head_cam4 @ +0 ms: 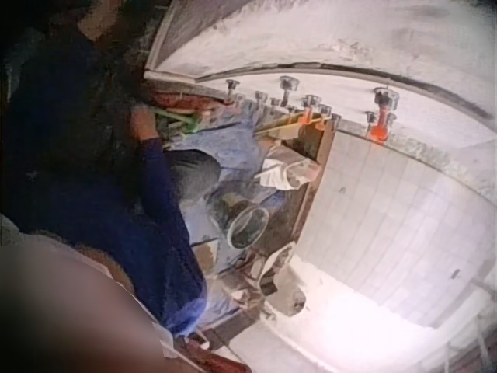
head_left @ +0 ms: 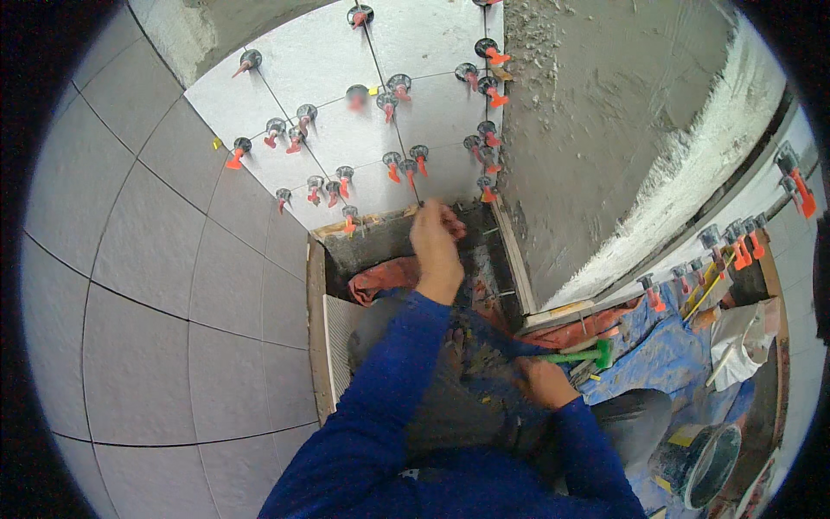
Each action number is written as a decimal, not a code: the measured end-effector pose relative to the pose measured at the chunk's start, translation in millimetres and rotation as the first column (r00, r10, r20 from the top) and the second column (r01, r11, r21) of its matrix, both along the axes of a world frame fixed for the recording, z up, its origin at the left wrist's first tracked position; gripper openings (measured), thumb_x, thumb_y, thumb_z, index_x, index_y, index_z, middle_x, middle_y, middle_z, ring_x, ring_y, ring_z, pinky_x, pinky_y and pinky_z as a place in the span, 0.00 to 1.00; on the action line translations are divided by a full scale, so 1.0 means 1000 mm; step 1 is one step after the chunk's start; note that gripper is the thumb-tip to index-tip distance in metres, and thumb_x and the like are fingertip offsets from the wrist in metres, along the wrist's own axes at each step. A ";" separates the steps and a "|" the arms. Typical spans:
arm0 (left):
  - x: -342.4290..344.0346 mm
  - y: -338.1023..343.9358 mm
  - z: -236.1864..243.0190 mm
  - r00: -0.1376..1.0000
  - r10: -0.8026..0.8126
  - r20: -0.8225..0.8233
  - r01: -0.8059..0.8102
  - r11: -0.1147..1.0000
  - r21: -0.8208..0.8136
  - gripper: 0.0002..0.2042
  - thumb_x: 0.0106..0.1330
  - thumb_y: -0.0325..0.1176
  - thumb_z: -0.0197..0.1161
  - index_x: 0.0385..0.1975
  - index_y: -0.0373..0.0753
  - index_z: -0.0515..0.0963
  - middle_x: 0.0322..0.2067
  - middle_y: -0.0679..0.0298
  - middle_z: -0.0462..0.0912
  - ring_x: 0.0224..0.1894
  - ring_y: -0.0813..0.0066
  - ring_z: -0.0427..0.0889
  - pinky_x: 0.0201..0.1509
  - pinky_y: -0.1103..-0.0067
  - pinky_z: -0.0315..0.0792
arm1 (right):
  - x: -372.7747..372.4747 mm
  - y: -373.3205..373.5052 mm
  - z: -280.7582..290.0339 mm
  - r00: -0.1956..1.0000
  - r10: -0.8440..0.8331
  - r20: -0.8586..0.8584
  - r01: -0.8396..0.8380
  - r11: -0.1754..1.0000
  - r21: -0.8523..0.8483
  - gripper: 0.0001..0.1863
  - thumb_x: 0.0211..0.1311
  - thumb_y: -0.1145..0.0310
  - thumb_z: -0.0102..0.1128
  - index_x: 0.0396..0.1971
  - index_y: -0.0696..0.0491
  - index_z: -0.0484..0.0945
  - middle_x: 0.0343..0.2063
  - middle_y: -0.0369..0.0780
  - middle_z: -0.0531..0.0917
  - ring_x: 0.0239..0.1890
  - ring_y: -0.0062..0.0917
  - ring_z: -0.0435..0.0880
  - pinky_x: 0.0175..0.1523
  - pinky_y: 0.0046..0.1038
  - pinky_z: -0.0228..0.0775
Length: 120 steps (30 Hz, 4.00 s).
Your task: The person installs white ceramic tiles on a wall using tile leveling clips and spacers. They apply adhesive to the back of a tile with a notched trowel, press it into place, and secure it with clips and a rubber mallet.
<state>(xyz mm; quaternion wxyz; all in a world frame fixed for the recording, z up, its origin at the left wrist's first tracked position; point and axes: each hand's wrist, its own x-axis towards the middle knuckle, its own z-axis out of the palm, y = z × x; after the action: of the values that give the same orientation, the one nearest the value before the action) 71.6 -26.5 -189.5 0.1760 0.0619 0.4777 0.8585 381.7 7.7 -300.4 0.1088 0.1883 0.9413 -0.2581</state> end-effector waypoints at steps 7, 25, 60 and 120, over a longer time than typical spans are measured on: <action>-0.083 -0.036 0.002 0.956 0.168 0.241 -0.138 0.981 -0.137 0.10 0.71 0.34 0.54 0.44 0.37 0.77 0.35 0.65 0.78 0.36 0.73 0.78 0.37 0.75 0.74 | -0.009 -0.006 -0.019 0.997 0.082 0.000 -0.082 0.996 0.015 0.23 0.64 0.57 0.64 0.54 0.55 0.78 0.37 0.55 0.86 0.43 0.53 0.84 0.47 0.50 0.77; -0.140 -0.016 -0.033 0.990 -0.126 -0.067 0.113 0.980 -0.161 0.14 0.70 0.31 0.57 0.51 0.33 0.80 0.47 0.61 0.85 0.48 0.74 0.79 0.51 0.79 0.68 | -0.166 -0.053 0.103 0.772 -0.255 -0.582 0.073 0.945 -0.317 0.15 0.64 0.66 0.65 0.46 0.59 0.83 0.39 0.53 0.87 0.42 0.50 0.87 0.46 0.42 0.79; -0.145 -0.006 -0.023 0.987 -0.153 0.038 0.156 0.982 -0.102 0.20 0.74 0.47 0.61 0.47 0.32 0.82 0.43 0.62 0.85 0.44 0.74 0.82 0.47 0.77 0.76 | -0.371 0.013 0.103 0.694 -0.153 -0.703 0.384 0.905 0.182 0.15 0.74 0.63 0.47 0.36 0.58 0.79 0.25 0.50 0.87 0.29 0.49 0.89 0.34 0.50 0.81; -0.141 -0.016 -0.028 0.950 -0.172 -0.262 0.126 0.975 -0.181 0.20 0.69 0.44 0.70 0.43 0.29 0.81 0.40 0.62 0.82 0.39 0.76 0.78 0.44 0.79 0.72 | -0.363 0.010 0.095 0.502 -0.396 -0.769 0.393 0.896 -0.205 0.15 0.70 0.58 0.57 0.39 0.56 0.83 0.29 0.56 0.85 0.33 0.58 0.84 0.41 0.56 0.75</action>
<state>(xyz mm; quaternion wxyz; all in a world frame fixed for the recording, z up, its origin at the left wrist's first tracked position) -68.9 -42.4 -218.0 0.1766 0.2025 0.5596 0.7840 19.0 17.3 -205.9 -0.3821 0.2629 0.8208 -0.3336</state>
